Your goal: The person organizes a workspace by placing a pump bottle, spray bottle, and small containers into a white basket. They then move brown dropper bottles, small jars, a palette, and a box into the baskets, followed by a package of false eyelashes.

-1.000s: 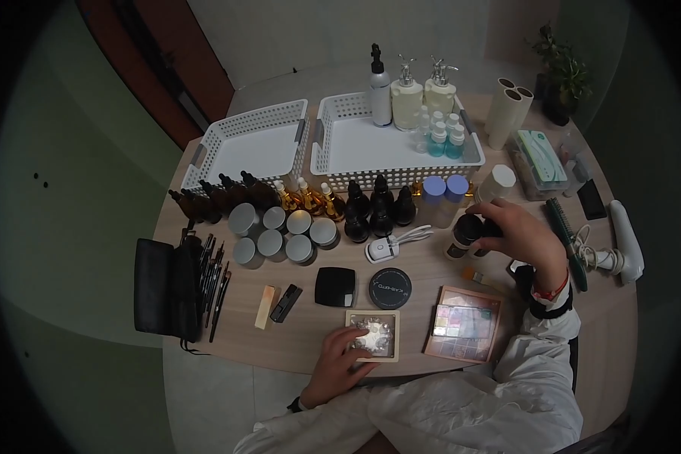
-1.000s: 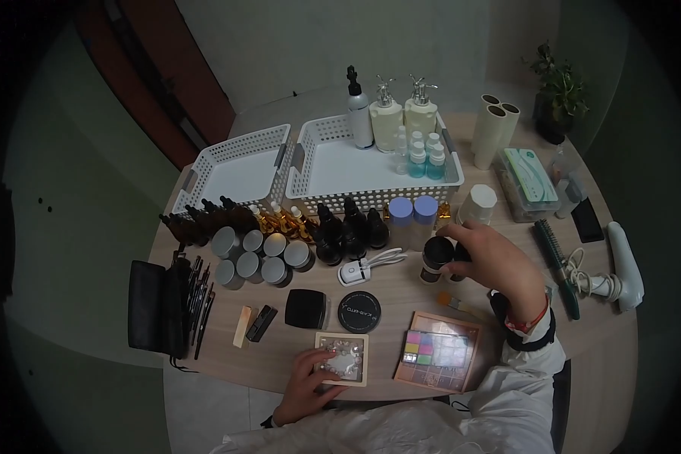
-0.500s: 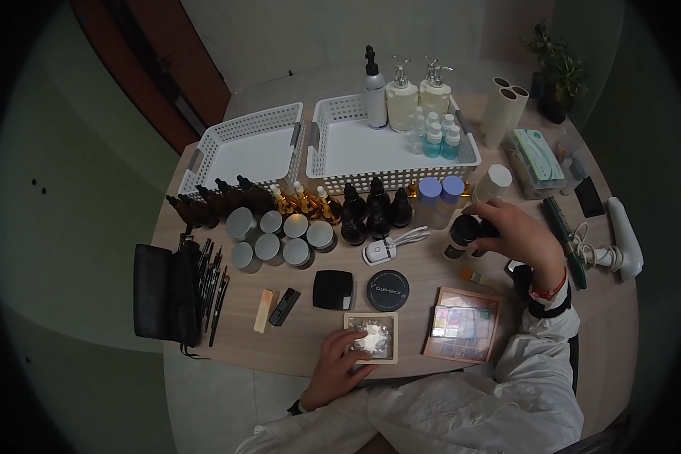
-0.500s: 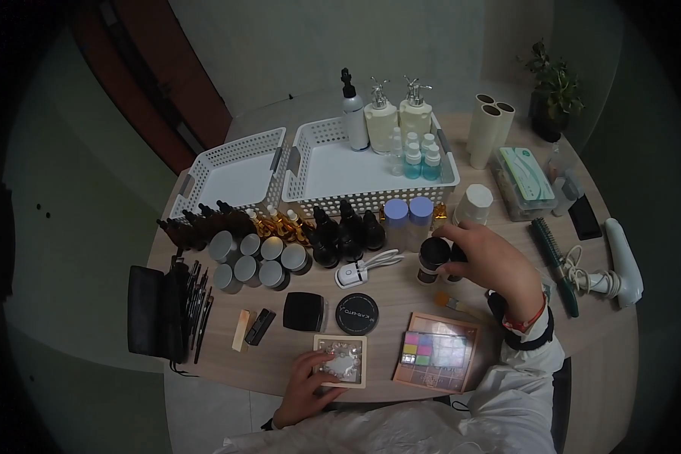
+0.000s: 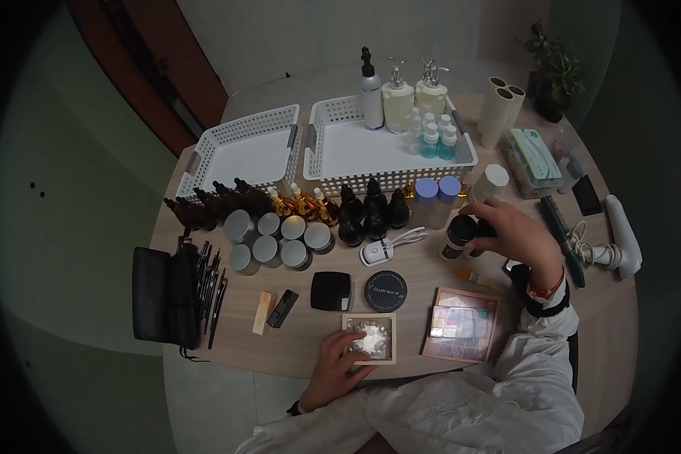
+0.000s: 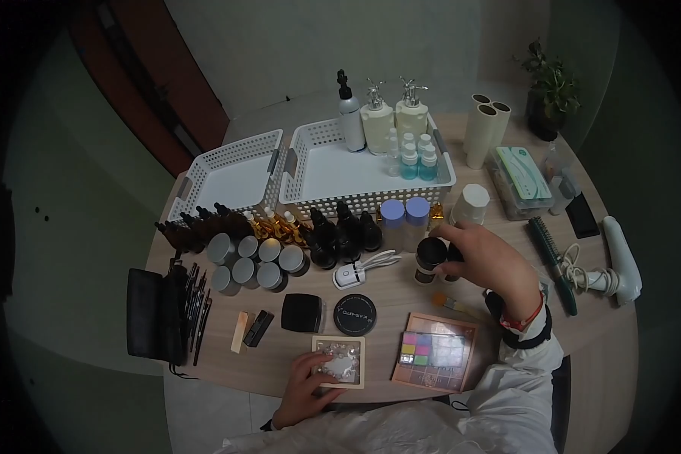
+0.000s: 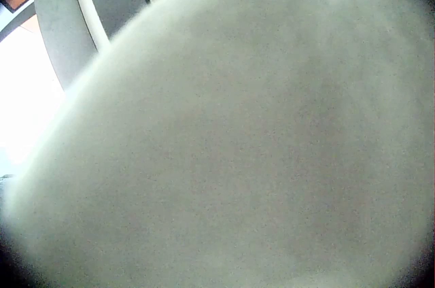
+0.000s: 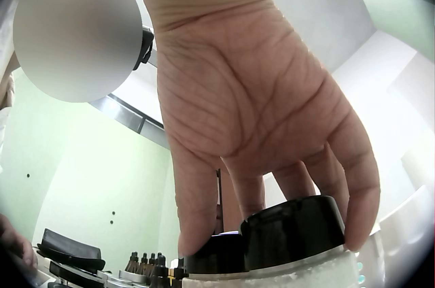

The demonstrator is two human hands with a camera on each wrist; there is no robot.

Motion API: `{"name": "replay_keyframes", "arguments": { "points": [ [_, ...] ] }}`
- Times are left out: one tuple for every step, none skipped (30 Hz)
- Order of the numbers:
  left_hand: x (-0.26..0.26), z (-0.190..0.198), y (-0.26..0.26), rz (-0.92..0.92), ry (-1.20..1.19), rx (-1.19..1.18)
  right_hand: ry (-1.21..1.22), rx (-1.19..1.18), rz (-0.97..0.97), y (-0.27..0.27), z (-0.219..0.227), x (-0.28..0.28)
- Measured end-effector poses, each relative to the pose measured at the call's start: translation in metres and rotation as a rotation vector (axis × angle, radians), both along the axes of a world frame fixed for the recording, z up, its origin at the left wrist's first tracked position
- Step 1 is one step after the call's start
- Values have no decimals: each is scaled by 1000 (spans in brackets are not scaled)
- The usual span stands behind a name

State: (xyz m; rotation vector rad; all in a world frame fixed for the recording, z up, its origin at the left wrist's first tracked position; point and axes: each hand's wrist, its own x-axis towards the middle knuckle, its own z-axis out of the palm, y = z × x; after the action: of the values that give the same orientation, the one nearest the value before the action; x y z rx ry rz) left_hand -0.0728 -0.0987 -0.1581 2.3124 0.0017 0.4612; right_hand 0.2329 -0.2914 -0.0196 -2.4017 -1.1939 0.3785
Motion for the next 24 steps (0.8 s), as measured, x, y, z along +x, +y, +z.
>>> {"name": "replay_keyframes", "arguments": {
  "points": [
    [0,0,0,-1,-1,1,6,-2,-1,0,0,0],
    [0,0,0,-2,2,0,5,-2,-2,0,0,0],
    [0,0,0,-4,6,-1,5,-3,-2,0,1,0],
    [0,-1,0,-5,5,0,4,-5,-2,0,0,0],
    [0,-1,0,-5,3,-3,3,-5,-3,0,0,0],
    [0,-2,0,-5,0,-6,5,-2,4,-1,0,0],
    [0,-2,0,-6,0,-6,5,0,12,-1,0,1],
    [0,-1,0,-3,1,-5,5,0,12,-1,-1,1],
    [0,-1,0,-1,3,-4,5,-3,11,-1,-1,2],
    [0,-1,0,-1,3,-4,4,-6,11,-1,-2,2],
    [0,0,0,-3,6,0,3,-5,11,-1,-2,1],
    [0,0,0,-4,9,4,6,-6,7,0,-1,1],
    [0,0,0,-5,9,4,9,-7,2,0,-1,1],
    [1,0,0,-8,7,1,8,-7,2,0,-1,1],
    [1,2,1,-11,5,-4,7,-12,1,0,-1,2],
    [1,2,1,-11,5,-4,5,-15,1,0,-1,2],
    [1,2,1,-11,4,-4,4,-14,0,0,-1,2],
    [1,2,1,-11,3,-5,6,-18,-1,0,0,1],
    [1,2,1,-11,3,-5,8,-22,-2,0,0,1],
    [1,2,0,-10,3,-3,8,-22,-2,0,0,1],
    [1,2,0,-9,2,-1,8,-16,-2,0,0,2],
    [1,2,0,-9,2,0,7,-11,-1,0,-1,2],
    [1,2,0,-8,1,0,7,-11,-1,0,-1,2],
    [1,2,0,-7,0,1,14,-7,-3,0,-2,2]
  ]
}}
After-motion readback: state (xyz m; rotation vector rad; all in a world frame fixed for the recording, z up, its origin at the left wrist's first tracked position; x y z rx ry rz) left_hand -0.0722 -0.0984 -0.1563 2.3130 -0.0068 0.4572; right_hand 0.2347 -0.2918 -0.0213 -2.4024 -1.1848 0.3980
